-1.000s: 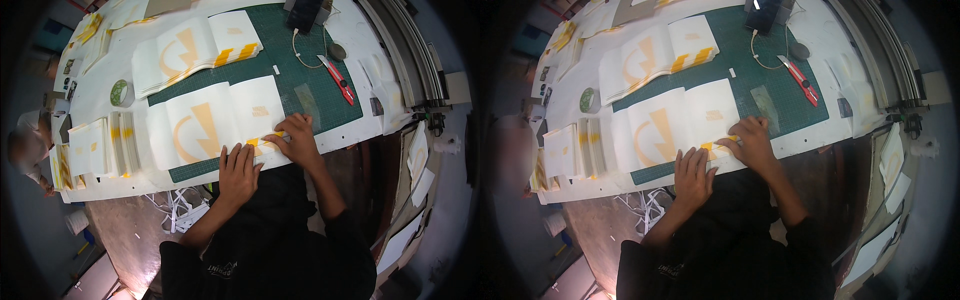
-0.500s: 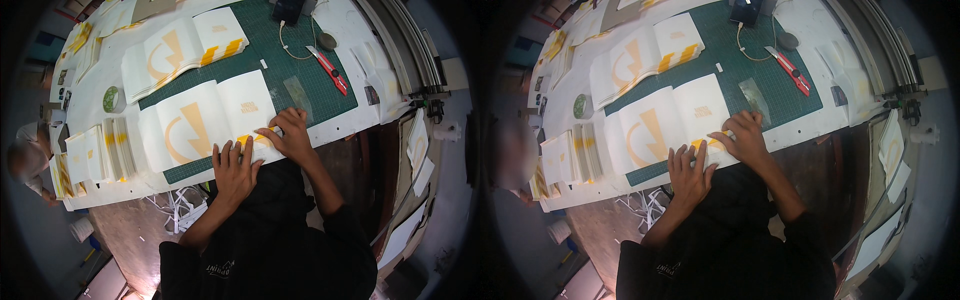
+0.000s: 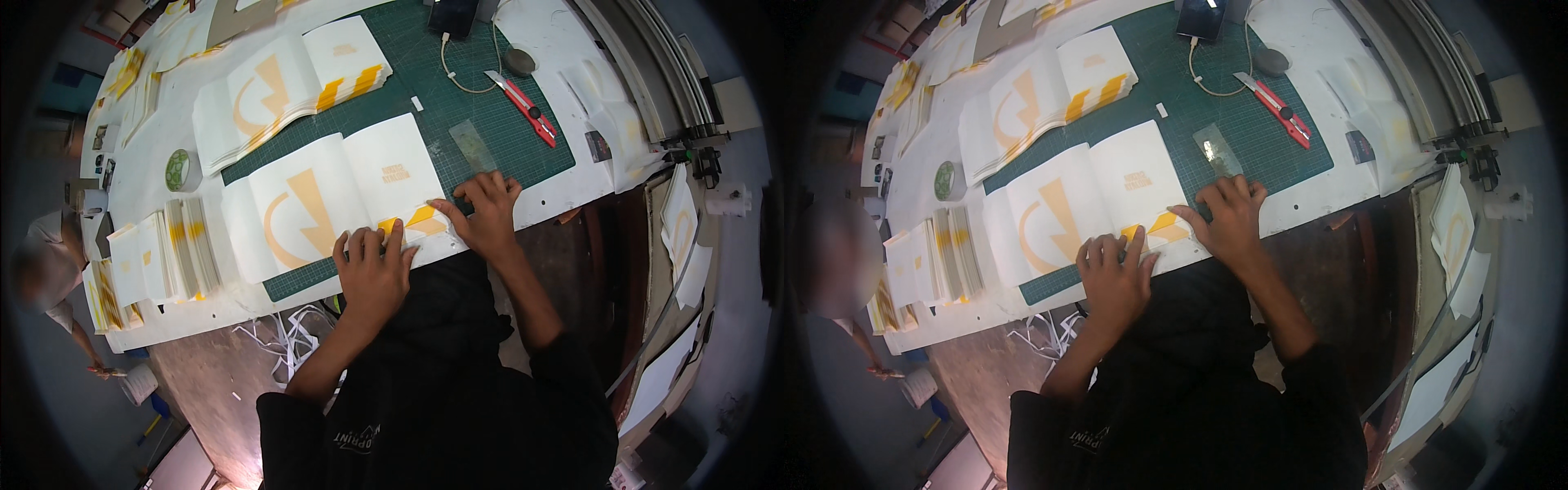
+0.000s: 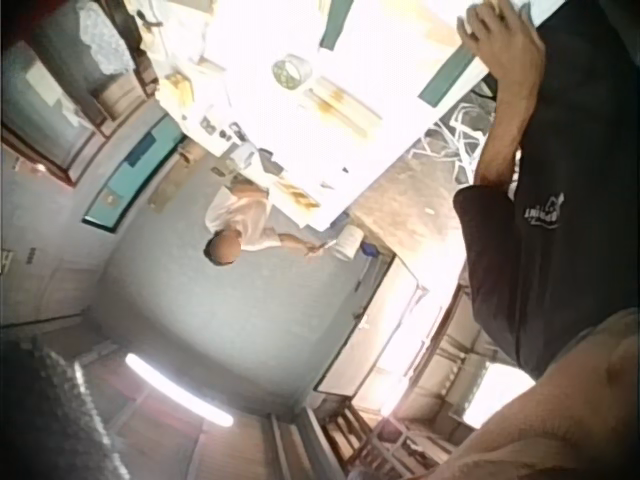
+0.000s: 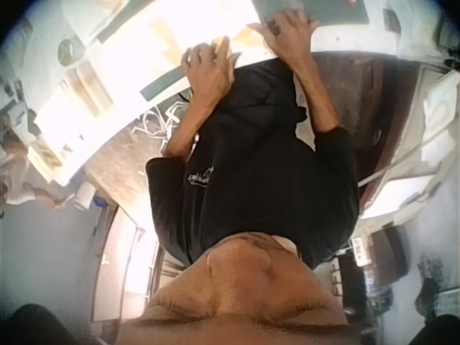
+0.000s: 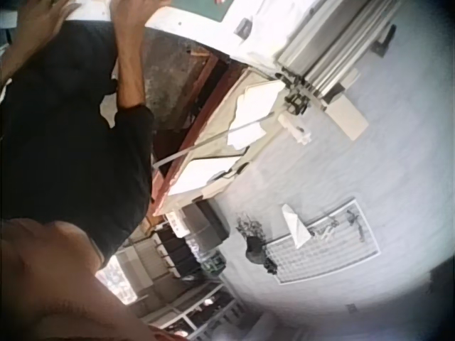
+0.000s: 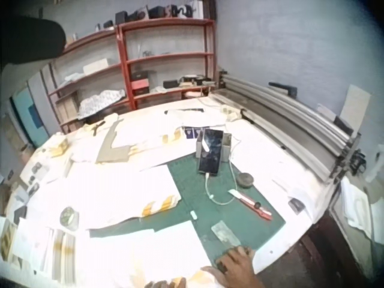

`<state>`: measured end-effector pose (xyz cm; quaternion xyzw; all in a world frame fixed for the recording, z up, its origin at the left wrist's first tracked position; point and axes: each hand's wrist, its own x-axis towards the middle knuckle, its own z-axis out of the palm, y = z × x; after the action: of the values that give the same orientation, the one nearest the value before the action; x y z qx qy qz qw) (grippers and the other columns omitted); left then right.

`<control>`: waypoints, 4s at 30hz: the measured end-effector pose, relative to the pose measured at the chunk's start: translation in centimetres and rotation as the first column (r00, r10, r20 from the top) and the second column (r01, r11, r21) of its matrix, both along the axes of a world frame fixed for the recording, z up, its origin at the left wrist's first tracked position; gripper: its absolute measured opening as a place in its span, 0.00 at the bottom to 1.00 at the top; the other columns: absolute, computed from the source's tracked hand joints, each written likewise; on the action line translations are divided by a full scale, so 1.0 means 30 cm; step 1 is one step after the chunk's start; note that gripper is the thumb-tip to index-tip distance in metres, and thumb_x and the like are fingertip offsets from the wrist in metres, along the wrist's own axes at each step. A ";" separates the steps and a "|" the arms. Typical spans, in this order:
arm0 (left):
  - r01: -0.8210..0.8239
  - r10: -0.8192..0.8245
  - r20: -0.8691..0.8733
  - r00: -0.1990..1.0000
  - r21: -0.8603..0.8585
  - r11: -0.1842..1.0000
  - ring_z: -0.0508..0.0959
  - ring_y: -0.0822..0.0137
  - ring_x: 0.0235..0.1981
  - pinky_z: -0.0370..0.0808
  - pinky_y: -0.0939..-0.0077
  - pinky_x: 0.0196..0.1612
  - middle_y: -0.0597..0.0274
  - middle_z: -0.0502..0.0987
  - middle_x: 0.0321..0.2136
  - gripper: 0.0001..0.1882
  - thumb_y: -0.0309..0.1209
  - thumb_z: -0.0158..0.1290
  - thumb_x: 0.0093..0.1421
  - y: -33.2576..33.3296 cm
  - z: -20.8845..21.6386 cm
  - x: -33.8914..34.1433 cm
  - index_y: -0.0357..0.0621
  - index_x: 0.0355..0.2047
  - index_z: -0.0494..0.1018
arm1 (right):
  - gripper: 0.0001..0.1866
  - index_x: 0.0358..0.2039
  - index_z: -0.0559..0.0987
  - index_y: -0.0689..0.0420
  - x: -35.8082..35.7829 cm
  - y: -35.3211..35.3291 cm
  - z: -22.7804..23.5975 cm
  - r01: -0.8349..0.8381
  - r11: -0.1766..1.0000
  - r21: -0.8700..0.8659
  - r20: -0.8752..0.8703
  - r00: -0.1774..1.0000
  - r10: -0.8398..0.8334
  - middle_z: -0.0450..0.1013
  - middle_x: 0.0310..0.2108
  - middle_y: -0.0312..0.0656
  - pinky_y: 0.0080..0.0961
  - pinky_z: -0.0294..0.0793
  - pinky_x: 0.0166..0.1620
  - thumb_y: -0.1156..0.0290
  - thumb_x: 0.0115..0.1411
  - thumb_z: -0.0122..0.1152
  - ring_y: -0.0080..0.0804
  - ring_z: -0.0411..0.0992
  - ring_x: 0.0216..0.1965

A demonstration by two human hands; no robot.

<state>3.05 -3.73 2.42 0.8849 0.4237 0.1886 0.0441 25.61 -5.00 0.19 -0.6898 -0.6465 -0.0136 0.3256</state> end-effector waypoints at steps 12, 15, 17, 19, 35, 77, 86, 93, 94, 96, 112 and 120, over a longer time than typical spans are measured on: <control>0.046 -0.216 -0.231 0.949 -0.575 0.817 0.80 0.57 0.36 0.73 0.62 0.41 0.59 0.81 0.28 0.24 0.50 0.77 0.42 0.397 0.153 0.112 0.47 0.28 0.82 | 0.25 0.34 0.81 0.55 -0.005 0.013 0.046 0.114 0.989 -0.098 0.075 0.991 -0.107 0.72 0.35 0.39 0.46 0.55 0.52 0.46 0.53 0.78 0.37 0.68 0.44; 0.033 -0.241 -0.270 0.932 -0.600 0.799 0.82 0.57 0.33 0.75 0.63 0.37 0.60 0.82 0.27 0.28 0.54 0.78 0.38 0.427 0.157 0.121 0.48 0.28 0.79 | 0.29 0.37 0.80 0.59 0.043 0.095 0.065 0.275 0.954 -0.122 0.090 0.960 -0.266 0.73 0.37 0.42 0.47 0.56 0.52 0.44 0.54 0.77 0.40 0.69 0.46; 0.010 -0.239 -0.291 0.926 -0.616 0.787 0.82 0.57 0.33 0.75 0.62 0.37 0.60 0.82 0.27 0.29 0.54 0.78 0.37 0.433 0.165 0.133 0.48 0.28 0.79 | 0.31 0.40 0.79 0.61 0.079 0.152 0.066 0.440 0.880 -0.180 0.135 0.897 -0.421 0.74 0.39 0.45 0.48 0.56 0.53 0.44 0.55 0.76 0.41 0.69 0.48; 0.004 -0.244 -0.298 0.923 -0.626 0.780 0.82 0.56 0.33 0.75 0.62 0.37 0.60 0.82 0.27 0.30 0.54 0.78 0.37 0.438 0.171 0.139 0.48 0.28 0.78 | 0.30 0.43 0.78 0.64 0.089 0.176 0.049 0.416 0.896 -0.156 0.169 0.905 -0.391 0.75 0.35 0.46 0.46 0.63 0.49 0.48 0.57 0.76 0.43 0.73 0.43; 0.024 -0.262 -0.281 0.923 -0.638 0.770 0.82 0.54 0.35 0.74 0.61 0.37 0.58 0.81 0.26 0.30 0.54 0.78 0.38 0.443 0.168 0.131 0.47 0.28 0.77 | 0.15 0.50 0.77 0.62 -0.197 -0.122 0.061 0.122 0.968 -0.221 -0.428 0.880 -0.209 0.81 0.33 0.58 0.43 0.83 0.35 0.72 0.65 0.65 0.57 0.83 0.33; -0.003 -0.332 -0.348 0.877 -0.694 0.720 0.83 0.53 0.39 0.78 0.63 0.43 0.54 0.84 0.32 0.25 0.49 0.77 0.42 0.495 0.190 0.159 0.47 0.31 0.81 | 0.16 0.49 0.79 0.65 -0.126 -0.134 0.031 0.311 0.938 -0.154 -0.294 0.892 -0.344 0.81 0.29 0.56 0.36 0.82 0.31 0.70 0.65 0.67 0.50 0.84 0.29; 0.196 -0.236 0.026 0.972 -0.645 0.739 0.82 0.46 0.43 0.77 0.57 0.49 0.49 0.82 0.39 0.27 0.36 0.72 0.54 0.282 0.128 0.103 0.42 0.51 0.74 | 0.17 0.50 0.78 0.67 0.079 0.017 0.004 0.405 0.912 0.069 -0.574 0.763 -0.296 0.77 0.21 0.41 0.20 0.71 0.25 0.72 0.65 0.68 0.20 0.75 0.21; 0.236 -0.183 0.149 0.972 -0.610 0.757 0.82 0.52 0.37 0.78 0.62 0.43 0.52 0.81 0.36 0.11 0.29 0.68 0.57 0.267 0.153 0.051 0.39 0.37 0.78 | 0.17 0.53 0.77 0.67 0.071 0.033 -0.023 0.315 0.948 0.039 -0.648 0.731 -0.216 0.72 0.21 0.33 0.14 0.62 0.25 0.75 0.67 0.66 0.12 0.67 0.22; 0.256 -0.159 0.216 0.963 -0.568 0.782 0.82 0.55 0.36 0.78 0.62 0.42 0.53 0.81 0.36 0.11 0.29 0.68 0.58 0.266 0.167 0.034 0.40 0.37 0.78 | 0.16 0.53 0.76 0.67 0.071 0.031 -0.027 0.305 0.951 0.040 -0.660 0.723 -0.204 0.70 0.21 0.30 0.13 0.59 0.24 0.75 0.68 0.66 0.09 0.64 0.21; 0.177 0.056 0.420 0.906 -0.496 0.850 0.81 0.62 0.35 0.77 0.67 0.40 0.57 0.80 0.36 0.10 0.25 0.67 0.59 0.264 0.231 -0.026 0.40 0.38 0.77 | 0.16 0.53 0.76 0.67 0.066 0.034 -0.035 0.292 0.954 0.064 -0.675 0.717 -0.174 0.71 0.21 0.30 0.13 0.59 0.24 0.75 0.68 0.66 0.09 0.64 0.21; 0.144 -0.292 0.375 0.880 0.375 0.916 0.82 0.54 0.36 0.79 0.64 0.42 0.55 0.82 0.35 0.07 0.21 0.60 0.59 0.953 0.448 0.143 0.44 0.37 0.84 | 0.16 0.51 0.78 0.68 0.061 0.039 -0.034 0.277 0.953 0.123 -0.637 0.758 -0.138 0.72 0.21 0.31 0.13 0.62 0.24 0.76 0.66 0.68 0.10 0.66 0.21; 0.079 -0.066 0.055 0.996 -0.285 0.955 0.82 0.46 0.42 0.78 0.57 0.49 0.47 0.84 0.36 0.16 0.41 0.59 0.67 0.975 0.097 0.195 0.39 0.41 0.85 | 0.15 0.49 0.79 0.66 0.076 0.033 -0.033 0.267 0.959 0.097 -0.608 0.778 -0.156 0.75 0.20 0.38 0.20 0.70 0.25 0.74 0.64 0.68 0.18 0.72 0.20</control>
<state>8.91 25.51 5.32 0.8795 0.4129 0.1434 0.1883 27.88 -4.01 -0.78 -0.6956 -0.4260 0.1091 0.5681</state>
